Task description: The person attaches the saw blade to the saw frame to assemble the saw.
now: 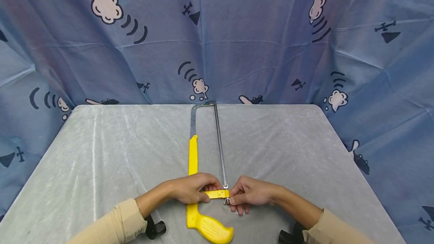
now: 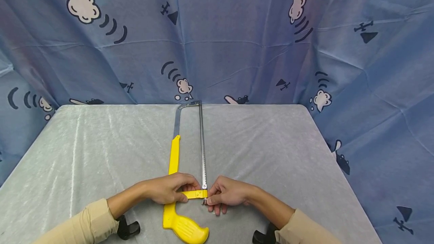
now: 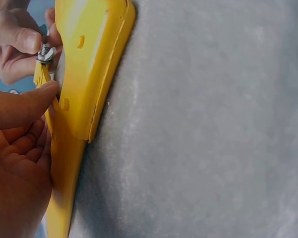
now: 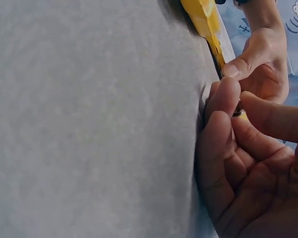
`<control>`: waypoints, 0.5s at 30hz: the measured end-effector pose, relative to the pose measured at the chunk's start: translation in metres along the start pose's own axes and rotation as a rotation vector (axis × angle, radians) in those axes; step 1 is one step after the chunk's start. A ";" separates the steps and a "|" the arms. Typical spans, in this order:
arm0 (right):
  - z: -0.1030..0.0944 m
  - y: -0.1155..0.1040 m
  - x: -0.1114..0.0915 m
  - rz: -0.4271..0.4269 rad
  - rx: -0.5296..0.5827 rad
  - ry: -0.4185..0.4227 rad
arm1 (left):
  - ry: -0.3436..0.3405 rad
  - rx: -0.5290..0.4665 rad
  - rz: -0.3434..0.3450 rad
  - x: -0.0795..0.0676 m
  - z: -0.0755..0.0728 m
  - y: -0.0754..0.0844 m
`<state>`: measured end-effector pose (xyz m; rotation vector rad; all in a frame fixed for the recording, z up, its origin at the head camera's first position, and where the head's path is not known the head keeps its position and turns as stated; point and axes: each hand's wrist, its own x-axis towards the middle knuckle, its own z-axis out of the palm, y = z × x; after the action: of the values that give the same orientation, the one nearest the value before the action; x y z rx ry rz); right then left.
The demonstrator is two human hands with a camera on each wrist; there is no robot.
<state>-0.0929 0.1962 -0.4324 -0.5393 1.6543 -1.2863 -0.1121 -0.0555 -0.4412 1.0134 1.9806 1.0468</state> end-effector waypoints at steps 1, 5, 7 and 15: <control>0.000 0.000 0.000 -0.001 -0.004 -0.004 | -0.001 -0.001 -0.002 0.000 0.000 0.000; -0.002 -0.001 0.001 -0.006 -0.052 -0.020 | 0.000 0.004 -0.003 0.000 0.000 0.000; -0.003 -0.003 0.001 -0.003 -0.090 -0.023 | 0.001 0.005 -0.001 0.000 0.000 0.000; -0.005 -0.018 0.002 0.023 -0.308 0.032 | 0.018 0.063 0.022 0.000 -0.001 0.003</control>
<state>-0.1018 0.1912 -0.4168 -0.6835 1.8930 -1.0332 -0.1115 -0.0549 -0.4383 1.0645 2.0329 1.0140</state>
